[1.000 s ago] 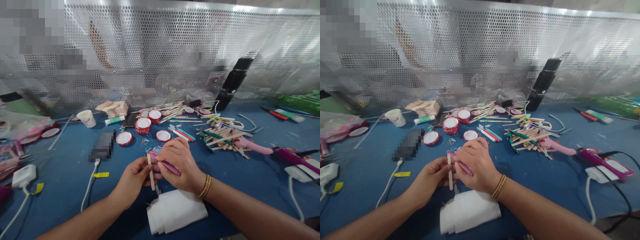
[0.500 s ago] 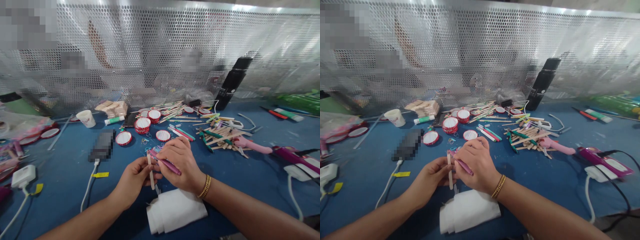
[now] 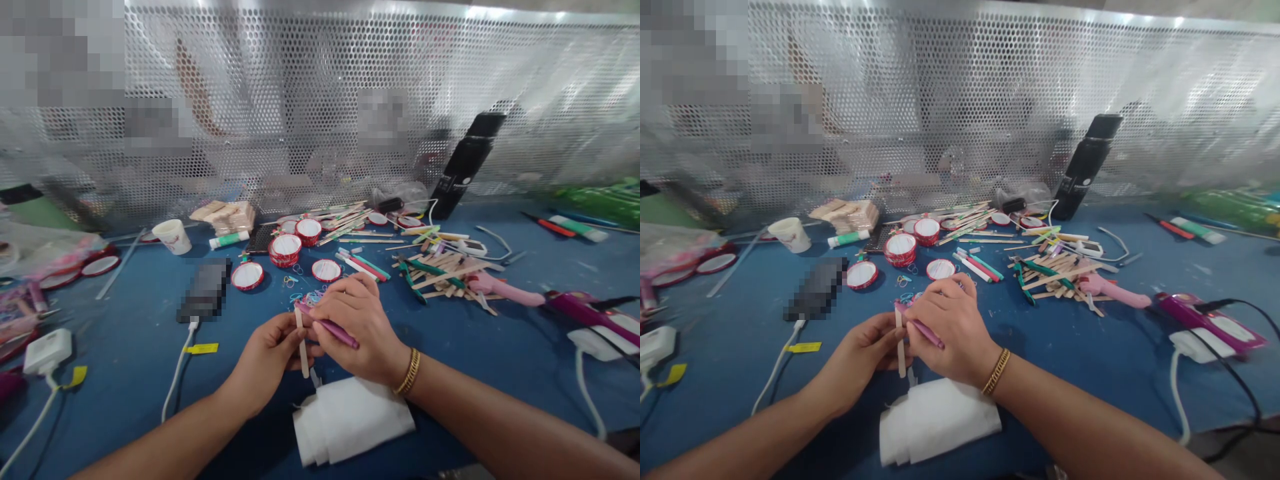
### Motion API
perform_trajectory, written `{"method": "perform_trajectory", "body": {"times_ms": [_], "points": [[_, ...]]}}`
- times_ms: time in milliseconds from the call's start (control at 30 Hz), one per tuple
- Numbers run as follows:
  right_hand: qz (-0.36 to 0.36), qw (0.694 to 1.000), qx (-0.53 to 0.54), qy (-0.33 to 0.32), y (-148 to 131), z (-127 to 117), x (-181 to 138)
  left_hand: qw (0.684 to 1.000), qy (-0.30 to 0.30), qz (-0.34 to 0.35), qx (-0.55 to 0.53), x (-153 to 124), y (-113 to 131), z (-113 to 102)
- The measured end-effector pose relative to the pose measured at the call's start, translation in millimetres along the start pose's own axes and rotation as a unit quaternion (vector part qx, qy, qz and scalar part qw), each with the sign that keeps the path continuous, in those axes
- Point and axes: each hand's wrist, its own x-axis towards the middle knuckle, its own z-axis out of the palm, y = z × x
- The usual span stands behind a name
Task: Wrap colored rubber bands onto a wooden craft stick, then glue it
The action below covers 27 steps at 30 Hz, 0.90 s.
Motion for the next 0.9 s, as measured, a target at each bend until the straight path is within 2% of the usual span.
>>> {"method": "perform_trajectory", "body": {"times_ms": [200, 367, 700, 900], "points": [[0.007, 1.000, -0.008, 0.023, -2.2, -2.6, 2.5, 1.000, -0.001, 0.000, -0.004, 0.0, -0.7, -0.3], [-0.002, 1.000, -0.002, 0.008, -1.7, -0.8, 2.2, 1.000, 0.003, 0.004, -0.011, -0.4, 0.7, 1.1], [0.026, 0.999, -0.015, 0.015, -5.9, -2.8, 3.1, 1.000, -0.006, 0.000, -0.005, 1.2, -0.4, -1.3], [0.046, 0.998, -0.026, 0.030, 4.8, -4.3, 3.2, 1.000, 0.005, 0.002, 0.002, -0.3, -0.3, -1.2]]}}
